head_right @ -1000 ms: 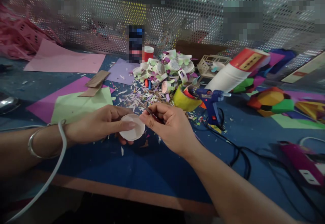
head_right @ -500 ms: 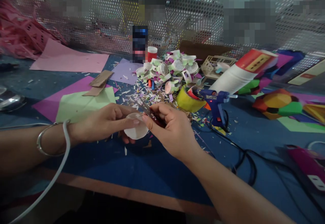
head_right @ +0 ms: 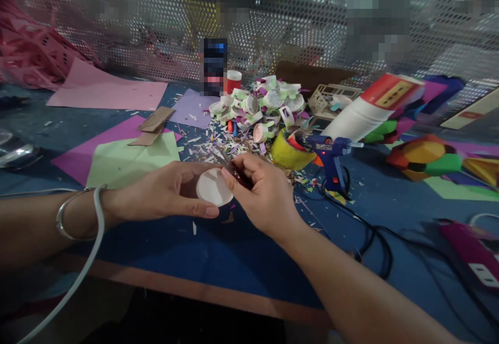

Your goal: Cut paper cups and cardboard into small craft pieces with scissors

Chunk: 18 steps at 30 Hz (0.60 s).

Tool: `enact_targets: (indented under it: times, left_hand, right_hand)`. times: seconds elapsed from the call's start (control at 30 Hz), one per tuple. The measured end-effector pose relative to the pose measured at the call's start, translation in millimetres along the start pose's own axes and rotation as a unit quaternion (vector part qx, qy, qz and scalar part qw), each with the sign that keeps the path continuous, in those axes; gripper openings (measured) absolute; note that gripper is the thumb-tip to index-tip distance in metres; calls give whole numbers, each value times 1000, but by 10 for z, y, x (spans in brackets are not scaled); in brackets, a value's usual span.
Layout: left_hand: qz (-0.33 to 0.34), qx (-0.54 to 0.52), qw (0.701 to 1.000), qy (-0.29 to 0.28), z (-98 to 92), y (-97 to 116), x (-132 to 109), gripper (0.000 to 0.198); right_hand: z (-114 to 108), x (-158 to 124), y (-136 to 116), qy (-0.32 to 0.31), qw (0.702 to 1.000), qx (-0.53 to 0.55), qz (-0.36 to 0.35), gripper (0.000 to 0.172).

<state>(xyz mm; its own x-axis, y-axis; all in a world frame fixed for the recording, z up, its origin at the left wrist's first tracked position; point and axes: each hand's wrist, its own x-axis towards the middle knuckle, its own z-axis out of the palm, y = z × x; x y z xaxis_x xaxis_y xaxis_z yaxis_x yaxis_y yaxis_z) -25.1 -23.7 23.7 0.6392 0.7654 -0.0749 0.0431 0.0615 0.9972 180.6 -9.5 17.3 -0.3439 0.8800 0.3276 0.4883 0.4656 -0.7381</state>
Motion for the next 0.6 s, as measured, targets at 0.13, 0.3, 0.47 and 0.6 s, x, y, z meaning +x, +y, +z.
enact_targets:
  times: [0.13,0.3,0.47,0.6]
  left_hand:
    - [3,6,1000,5,-6,-2,-1,34]
    - [2,18,1000,9,-2,21,-13,35]
    - [34,109,993,36,0,-16,-35,58]
    - [65,120,989,54,12,-62,-47,72]
  right_hand:
    - [33,1,22,-12,999,29,13,16]
    - [59,13,15,-24,998,52,40,19]
    - [58,26,-5,-14,995,85,49,20]
    - [31,30,-43,-9,990,127,54,18]
